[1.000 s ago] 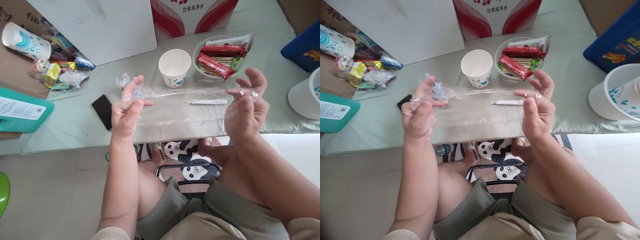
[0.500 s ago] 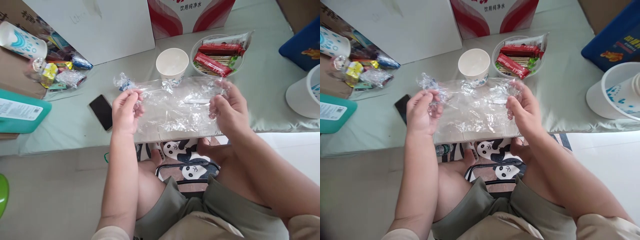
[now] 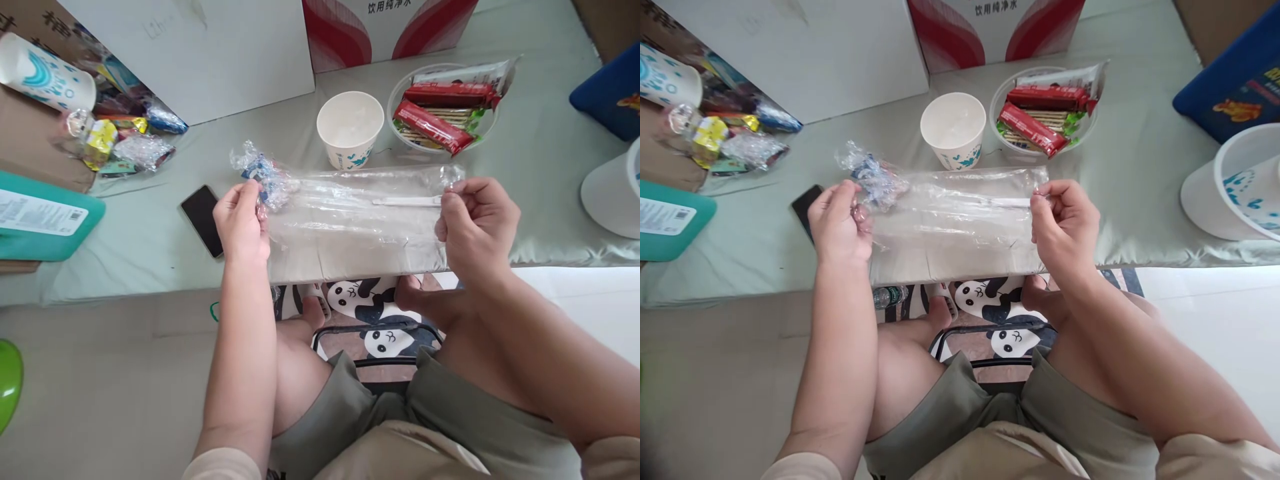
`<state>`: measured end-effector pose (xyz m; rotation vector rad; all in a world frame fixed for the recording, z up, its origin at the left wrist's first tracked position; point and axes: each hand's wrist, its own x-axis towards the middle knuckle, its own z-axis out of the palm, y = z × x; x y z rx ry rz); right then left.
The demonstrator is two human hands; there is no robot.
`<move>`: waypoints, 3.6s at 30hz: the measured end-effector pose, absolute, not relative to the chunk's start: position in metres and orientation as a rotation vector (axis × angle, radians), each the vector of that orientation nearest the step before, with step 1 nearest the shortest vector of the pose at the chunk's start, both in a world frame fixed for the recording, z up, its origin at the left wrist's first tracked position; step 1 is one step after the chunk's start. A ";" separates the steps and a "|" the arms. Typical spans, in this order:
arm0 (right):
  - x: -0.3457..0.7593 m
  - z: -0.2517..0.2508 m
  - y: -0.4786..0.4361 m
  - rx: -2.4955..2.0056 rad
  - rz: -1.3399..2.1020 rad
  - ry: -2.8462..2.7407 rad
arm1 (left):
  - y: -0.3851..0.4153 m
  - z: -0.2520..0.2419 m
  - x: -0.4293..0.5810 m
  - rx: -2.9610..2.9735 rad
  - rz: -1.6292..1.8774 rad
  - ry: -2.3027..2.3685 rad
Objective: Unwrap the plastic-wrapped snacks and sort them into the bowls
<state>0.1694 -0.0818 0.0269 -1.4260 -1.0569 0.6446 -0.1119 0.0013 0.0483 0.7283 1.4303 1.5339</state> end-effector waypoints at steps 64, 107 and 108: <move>0.147 -0.004 -0.045 -1.088 0.700 -1.652 | -0.021 0.011 -0.077 1.038 0.802 1.072; 0.130 0.002 -0.040 -1.197 1.325 -0.822 | -0.021 0.024 -0.090 0.971 0.636 1.064; 0.131 0.001 -0.040 -1.213 1.276 -0.802 | -0.022 0.024 -0.089 0.984 0.667 1.068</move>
